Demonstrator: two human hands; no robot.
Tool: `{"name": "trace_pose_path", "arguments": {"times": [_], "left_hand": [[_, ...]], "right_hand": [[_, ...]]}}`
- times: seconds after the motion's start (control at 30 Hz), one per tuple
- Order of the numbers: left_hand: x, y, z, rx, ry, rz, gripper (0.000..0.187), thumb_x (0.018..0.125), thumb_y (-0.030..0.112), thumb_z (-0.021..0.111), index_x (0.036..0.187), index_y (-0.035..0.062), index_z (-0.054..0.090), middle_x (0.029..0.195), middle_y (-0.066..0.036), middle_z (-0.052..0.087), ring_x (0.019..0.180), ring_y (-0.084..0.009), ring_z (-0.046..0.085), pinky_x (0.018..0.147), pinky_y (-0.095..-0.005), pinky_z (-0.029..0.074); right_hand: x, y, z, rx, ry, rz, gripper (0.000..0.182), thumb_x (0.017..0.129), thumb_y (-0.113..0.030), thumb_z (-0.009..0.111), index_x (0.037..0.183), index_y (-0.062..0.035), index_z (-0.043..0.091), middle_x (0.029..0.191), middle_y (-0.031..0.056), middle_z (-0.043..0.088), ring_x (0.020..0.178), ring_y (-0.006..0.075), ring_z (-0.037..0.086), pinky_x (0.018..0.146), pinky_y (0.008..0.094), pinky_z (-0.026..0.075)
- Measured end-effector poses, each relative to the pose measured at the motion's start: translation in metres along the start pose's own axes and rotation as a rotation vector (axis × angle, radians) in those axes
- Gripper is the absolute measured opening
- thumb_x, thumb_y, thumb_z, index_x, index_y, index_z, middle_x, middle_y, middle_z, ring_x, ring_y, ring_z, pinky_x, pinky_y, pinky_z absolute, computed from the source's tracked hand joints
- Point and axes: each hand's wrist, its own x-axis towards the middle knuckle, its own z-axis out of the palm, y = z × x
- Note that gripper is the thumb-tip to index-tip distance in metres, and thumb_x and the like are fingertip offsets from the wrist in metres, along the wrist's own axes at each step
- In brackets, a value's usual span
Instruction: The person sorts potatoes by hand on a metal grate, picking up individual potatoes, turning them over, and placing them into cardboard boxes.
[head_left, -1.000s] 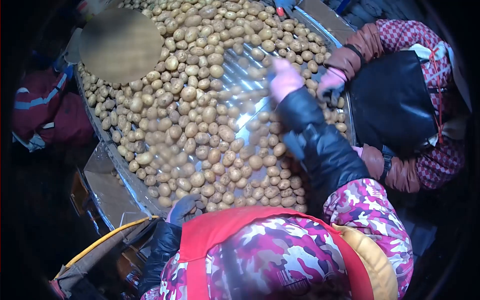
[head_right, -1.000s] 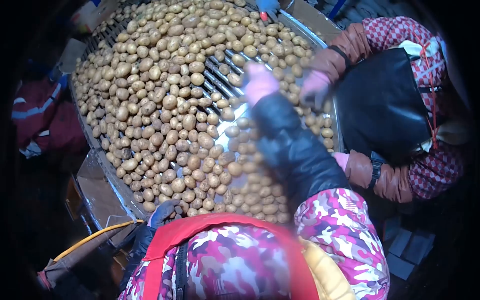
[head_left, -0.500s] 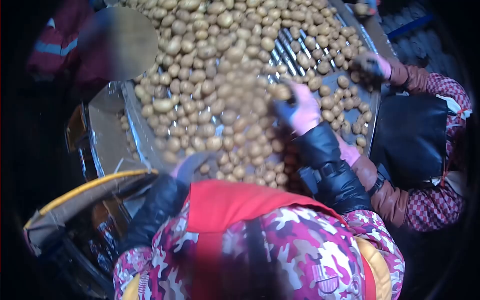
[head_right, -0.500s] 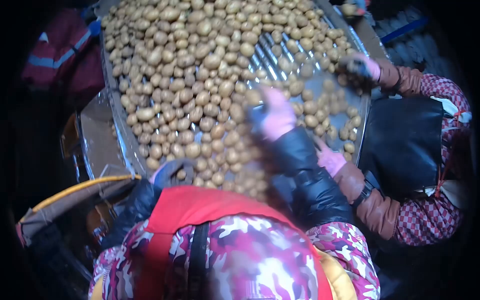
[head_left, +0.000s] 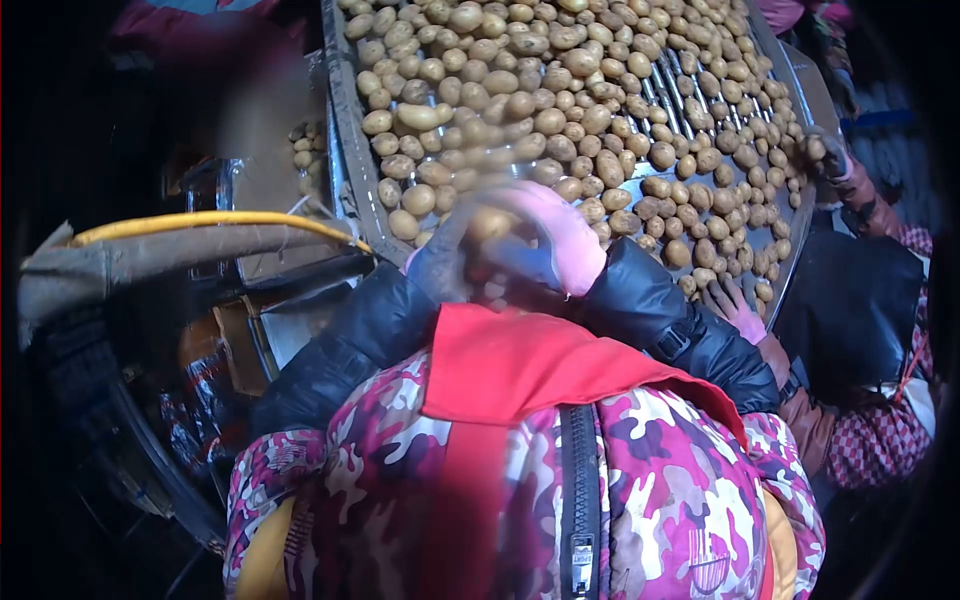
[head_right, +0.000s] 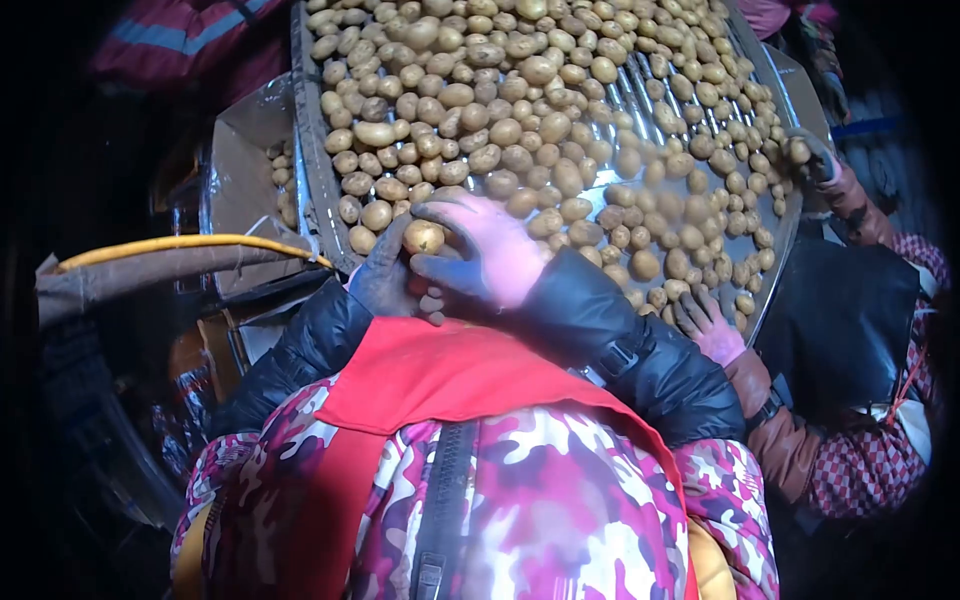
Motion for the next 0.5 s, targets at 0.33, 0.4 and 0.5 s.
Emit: {"name": "trace_pose_path", "arguments": {"times": [0.33,0.4,0.5], "left_hand": [[-0.115,-0.041,-0.048,-0.093,0.338,0.579,0.048,0.109,0.05,0.052,0.12,0.0053,0.064,0.089,-0.005,0.065,0.073,-0.0175,0.064,0.069,-0.0324,0.055],[-0.154,-0.054,-0.09,-0.215,0.338,0.614,0.04,0.104,0.047,0.062,0.12,0.0096,0.064,0.089,-0.004,0.063,0.072,-0.0171,0.062,0.067,-0.0322,0.055],[-0.226,-0.056,-0.136,-0.504,0.498,1.032,0.033,0.099,0.042,0.068,0.112,0.0122,0.062,0.096,-0.004,0.063,0.08,-0.0163,0.062,0.065,-0.0325,0.055]], "right_hand": [[-0.003,0.019,0.024,-0.313,-0.07,-0.038,0.056,0.092,-0.029,0.077,0.14,-0.0036,0.062,0.135,0.0218,0.066,0.126,0.0407,0.062,0.109,0.0468,0.049],[-0.017,0.052,0.023,-0.42,-0.018,0.061,0.052,0.095,-0.027,0.075,0.14,-0.0038,0.063,0.136,0.022,0.066,0.127,0.0414,0.062,0.111,0.047,0.048],[-0.027,0.055,0.025,-0.557,-0.073,-0.014,0.05,0.094,-0.026,0.075,0.137,-0.0034,0.064,0.136,0.0233,0.064,0.125,0.0423,0.062,0.111,0.048,0.047]]}}
